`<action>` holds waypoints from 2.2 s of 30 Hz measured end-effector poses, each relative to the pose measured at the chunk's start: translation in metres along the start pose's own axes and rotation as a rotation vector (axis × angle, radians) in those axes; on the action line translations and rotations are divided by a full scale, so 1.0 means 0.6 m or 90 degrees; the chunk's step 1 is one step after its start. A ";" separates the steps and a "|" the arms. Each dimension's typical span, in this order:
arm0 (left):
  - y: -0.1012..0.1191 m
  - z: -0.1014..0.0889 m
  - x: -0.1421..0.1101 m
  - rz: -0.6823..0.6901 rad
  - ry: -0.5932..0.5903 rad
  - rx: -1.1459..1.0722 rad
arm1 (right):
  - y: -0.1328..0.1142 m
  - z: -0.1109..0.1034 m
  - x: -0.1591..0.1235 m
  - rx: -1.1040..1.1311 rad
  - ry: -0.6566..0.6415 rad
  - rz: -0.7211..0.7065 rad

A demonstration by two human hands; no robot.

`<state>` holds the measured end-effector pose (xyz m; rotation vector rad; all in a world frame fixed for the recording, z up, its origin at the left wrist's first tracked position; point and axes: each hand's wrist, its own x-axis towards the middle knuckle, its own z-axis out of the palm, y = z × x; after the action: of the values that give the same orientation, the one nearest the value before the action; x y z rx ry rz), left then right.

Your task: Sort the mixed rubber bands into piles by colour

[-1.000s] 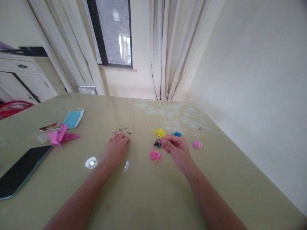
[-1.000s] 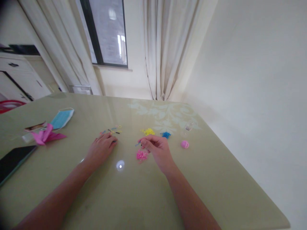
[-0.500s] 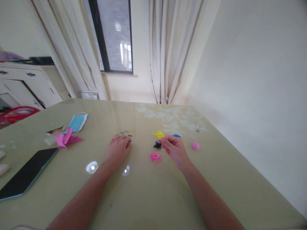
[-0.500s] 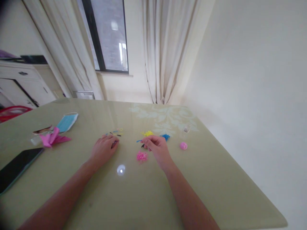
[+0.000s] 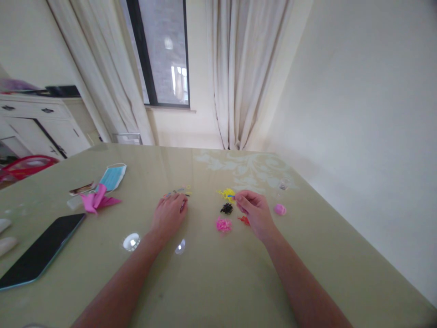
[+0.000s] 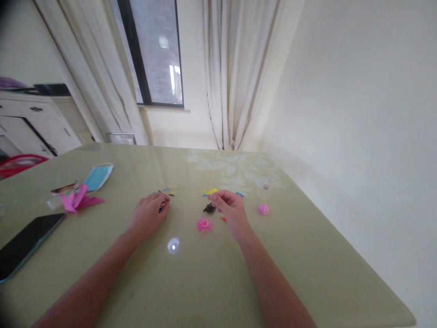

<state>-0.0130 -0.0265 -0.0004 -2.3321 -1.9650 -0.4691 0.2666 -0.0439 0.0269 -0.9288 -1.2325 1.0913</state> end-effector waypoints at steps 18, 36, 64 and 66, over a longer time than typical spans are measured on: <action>-0.002 0.003 0.003 -0.012 -0.005 -0.114 | 0.057 -0.139 0.054 -0.646 0.221 -0.048; 0.087 -0.023 -0.038 0.103 0.139 -0.778 | 0.001 0.047 -0.045 -0.298 -0.114 -0.145; 0.097 -0.051 -0.049 0.098 0.012 -0.836 | -0.029 0.044 -0.052 -0.065 -0.216 0.038; 0.097 -0.054 -0.051 0.088 -0.008 -0.866 | -0.029 0.044 -0.054 -0.055 -0.224 0.044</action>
<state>0.0331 -0.0740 0.0311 -2.9342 -1.5910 -2.3255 0.2425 -0.0800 0.0390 -0.8725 -1.5531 1.3026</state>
